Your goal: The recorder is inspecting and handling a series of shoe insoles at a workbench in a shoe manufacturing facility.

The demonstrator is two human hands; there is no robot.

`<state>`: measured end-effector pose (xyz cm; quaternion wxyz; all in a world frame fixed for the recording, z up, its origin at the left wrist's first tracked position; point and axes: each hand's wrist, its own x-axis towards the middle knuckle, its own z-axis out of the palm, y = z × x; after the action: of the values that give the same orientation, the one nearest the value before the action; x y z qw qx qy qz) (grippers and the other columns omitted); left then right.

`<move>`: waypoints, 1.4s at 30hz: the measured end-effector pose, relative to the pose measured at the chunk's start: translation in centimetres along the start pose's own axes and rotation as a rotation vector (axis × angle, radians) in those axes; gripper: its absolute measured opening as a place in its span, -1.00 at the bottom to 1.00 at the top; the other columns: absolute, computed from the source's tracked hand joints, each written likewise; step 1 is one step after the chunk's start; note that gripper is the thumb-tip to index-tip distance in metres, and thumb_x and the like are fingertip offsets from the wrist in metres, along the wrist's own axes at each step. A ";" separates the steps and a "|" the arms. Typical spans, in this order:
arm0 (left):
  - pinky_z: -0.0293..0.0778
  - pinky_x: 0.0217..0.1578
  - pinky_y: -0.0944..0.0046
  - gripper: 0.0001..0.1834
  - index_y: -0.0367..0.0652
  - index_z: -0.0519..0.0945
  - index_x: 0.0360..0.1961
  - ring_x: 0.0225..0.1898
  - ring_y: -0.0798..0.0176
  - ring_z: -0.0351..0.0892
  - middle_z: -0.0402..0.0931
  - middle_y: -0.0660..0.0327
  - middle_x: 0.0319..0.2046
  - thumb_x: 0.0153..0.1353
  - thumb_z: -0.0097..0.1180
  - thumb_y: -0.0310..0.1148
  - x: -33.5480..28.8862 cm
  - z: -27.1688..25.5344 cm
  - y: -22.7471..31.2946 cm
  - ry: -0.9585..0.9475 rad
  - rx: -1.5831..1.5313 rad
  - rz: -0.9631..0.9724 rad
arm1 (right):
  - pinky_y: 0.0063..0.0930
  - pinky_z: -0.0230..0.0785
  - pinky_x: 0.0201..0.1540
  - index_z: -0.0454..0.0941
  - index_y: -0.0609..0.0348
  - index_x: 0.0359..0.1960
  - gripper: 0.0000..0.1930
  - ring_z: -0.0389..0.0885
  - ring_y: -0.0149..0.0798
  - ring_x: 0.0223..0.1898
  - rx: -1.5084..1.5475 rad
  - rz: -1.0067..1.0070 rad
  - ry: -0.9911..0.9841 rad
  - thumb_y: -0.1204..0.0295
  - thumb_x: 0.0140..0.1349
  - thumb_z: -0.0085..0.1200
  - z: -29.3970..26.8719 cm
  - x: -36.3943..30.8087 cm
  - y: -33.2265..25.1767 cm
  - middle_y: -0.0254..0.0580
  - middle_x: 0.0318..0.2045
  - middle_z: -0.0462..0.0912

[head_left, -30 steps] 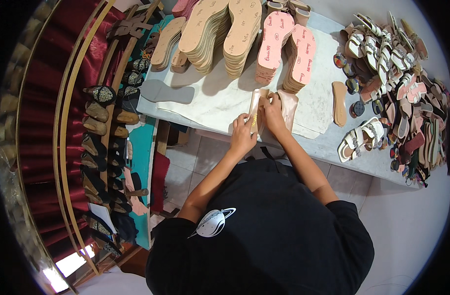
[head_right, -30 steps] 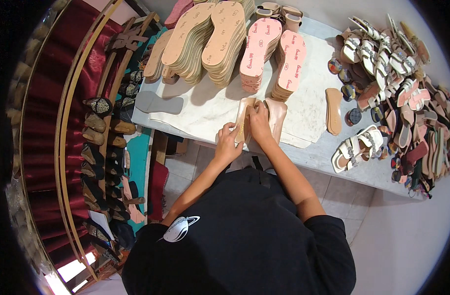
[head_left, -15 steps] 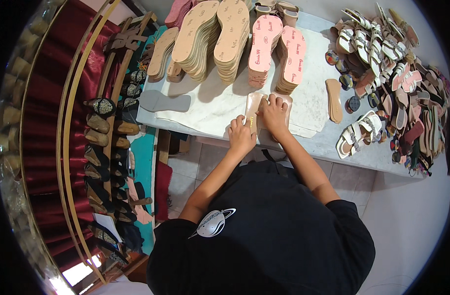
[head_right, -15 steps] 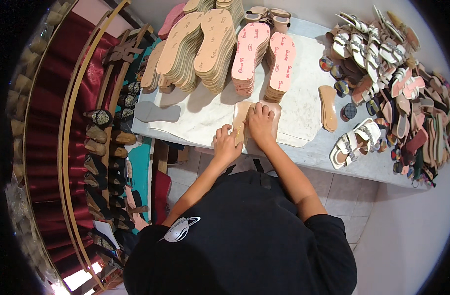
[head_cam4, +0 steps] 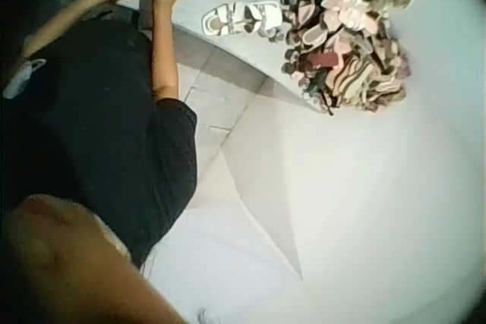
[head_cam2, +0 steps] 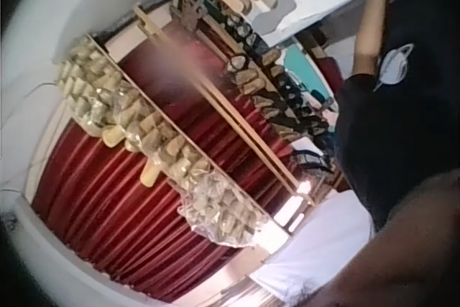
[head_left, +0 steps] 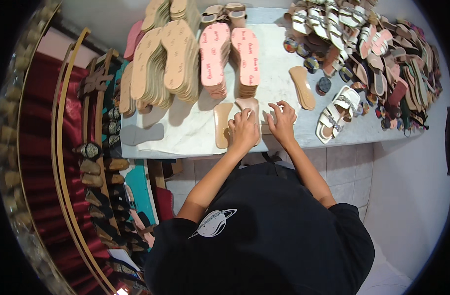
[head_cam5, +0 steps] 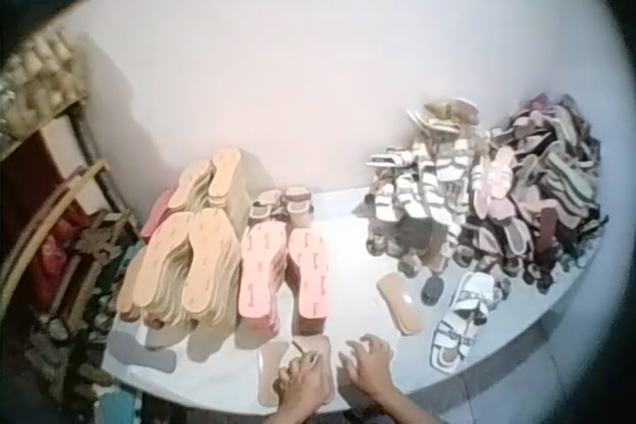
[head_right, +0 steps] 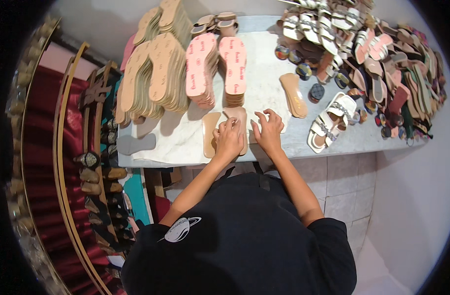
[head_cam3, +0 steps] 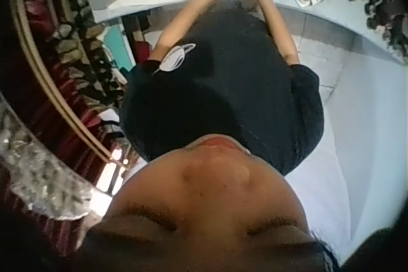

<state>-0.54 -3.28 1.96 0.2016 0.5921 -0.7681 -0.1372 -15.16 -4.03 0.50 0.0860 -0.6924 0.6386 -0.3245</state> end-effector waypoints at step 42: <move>0.05 -0.16 0.08 -0.30 -0.19 0.19 0.24 -0.10 0.11 0.35 0.49 0.15 -0.14 -0.04 -0.10 -0.63 8.8 10.0 11.0 -0.125 -0.119 0.125 | -0.19 0.34 -0.11 0.37 0.39 -0.15 -0.58 0.40 0.14 -0.13 0.086 0.006 -0.260 0.45 -0.05 0.15 -6.4 6.3 15.2 0.14 -0.17 0.39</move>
<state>-16.59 -9.14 -0.57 0.1963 0.5203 -0.8051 -0.2063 -31.51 -10.60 -0.49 0.1987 -0.7224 0.6096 -0.2589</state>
